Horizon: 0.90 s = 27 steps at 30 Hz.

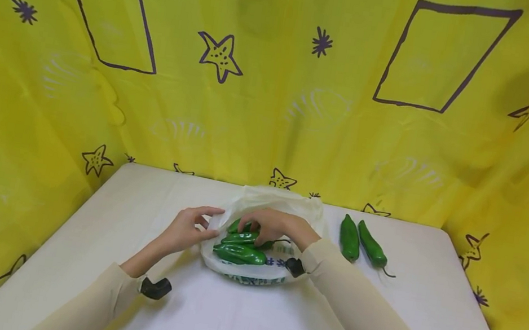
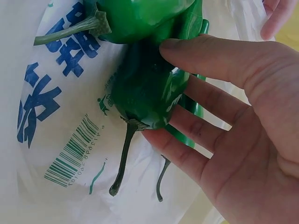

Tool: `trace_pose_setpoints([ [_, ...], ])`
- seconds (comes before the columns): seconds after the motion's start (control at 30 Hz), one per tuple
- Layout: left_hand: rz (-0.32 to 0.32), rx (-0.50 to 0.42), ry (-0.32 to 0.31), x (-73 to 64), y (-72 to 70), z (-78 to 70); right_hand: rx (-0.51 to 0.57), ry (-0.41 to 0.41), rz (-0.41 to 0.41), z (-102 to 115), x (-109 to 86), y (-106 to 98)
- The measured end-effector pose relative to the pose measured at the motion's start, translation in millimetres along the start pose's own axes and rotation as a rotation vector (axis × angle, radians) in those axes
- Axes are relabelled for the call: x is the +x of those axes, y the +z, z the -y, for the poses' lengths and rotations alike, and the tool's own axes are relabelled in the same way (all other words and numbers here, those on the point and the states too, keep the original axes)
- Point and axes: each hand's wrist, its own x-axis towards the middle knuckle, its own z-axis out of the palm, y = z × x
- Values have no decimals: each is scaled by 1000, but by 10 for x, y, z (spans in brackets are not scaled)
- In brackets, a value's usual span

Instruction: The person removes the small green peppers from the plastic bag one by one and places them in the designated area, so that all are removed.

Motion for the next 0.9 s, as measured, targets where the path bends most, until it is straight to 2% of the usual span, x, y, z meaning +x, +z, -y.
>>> trace_pose_setpoints([
  [0.4, -18, 12, 21, -15, -14, 20, -28, -22, -16, 27, -40, -107],
  [0.9, -35, 11, 42, -5, 0, 31, -53, -65, -64, 128, -295, -356],
])
